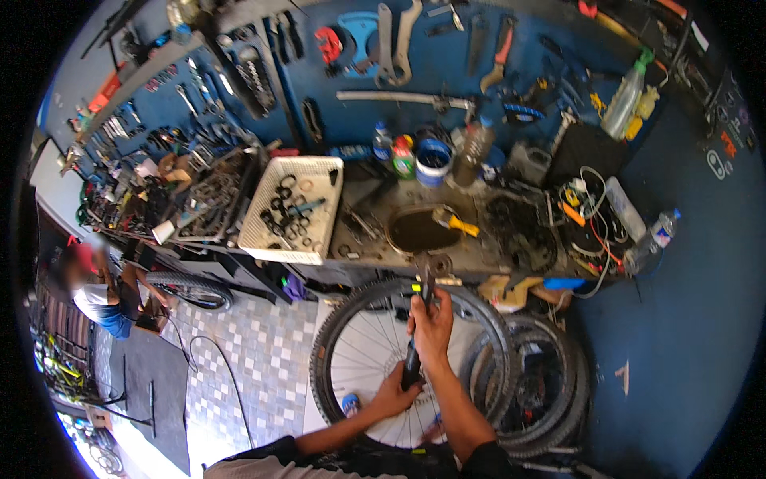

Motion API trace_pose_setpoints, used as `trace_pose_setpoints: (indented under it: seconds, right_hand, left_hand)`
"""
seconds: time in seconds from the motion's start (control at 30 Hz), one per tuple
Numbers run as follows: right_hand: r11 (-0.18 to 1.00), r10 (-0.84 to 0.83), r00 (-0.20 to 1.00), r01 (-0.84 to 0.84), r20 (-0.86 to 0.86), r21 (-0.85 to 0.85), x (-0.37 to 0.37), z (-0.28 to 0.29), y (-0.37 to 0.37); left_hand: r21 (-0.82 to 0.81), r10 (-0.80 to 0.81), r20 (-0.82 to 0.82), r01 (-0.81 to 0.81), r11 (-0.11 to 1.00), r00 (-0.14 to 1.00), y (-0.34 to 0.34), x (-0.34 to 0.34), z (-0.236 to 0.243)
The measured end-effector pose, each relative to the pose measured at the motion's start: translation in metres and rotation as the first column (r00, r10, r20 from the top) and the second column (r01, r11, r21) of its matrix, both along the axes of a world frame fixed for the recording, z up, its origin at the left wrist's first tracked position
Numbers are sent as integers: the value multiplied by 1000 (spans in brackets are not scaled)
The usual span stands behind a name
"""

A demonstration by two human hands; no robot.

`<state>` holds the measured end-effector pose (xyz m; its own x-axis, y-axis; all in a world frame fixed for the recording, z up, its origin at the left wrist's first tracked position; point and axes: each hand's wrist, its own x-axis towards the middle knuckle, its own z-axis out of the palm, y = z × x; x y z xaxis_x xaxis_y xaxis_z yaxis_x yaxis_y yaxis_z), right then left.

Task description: The person removes a disc brake rotor from a bicycle wheel hub using a socket wrench, then cleans and installs a small black hub component. The person uses a rag to wipe the component and secures it onto the hub.

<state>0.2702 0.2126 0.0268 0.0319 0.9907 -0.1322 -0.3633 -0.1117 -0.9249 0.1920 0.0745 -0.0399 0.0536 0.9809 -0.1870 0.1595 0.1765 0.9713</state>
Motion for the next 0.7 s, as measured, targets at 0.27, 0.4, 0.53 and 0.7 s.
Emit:
trace_pose_setpoints:
  seconds: [0.27,0.4,0.53,0.7]
  right_hand:
    - [734,91,908,-339,409,588,-8,108,-3]
    - [793,40,846,-350,531,498,44,98,-6]
    - [978,25,893,-115,450,174,115,32,-38]
    - [989,61,848,21,526,-147,176,-7,-99]
  left_hand:
    - [463,399,56,-378,802,915,91,-67,114]
    - [489,551,197,-569,662,811,149,-163,204]
    - [740,696,235,-590,325,678,203,-290,297]
    - [660,715,231,-647,383,659,257,-404,365]
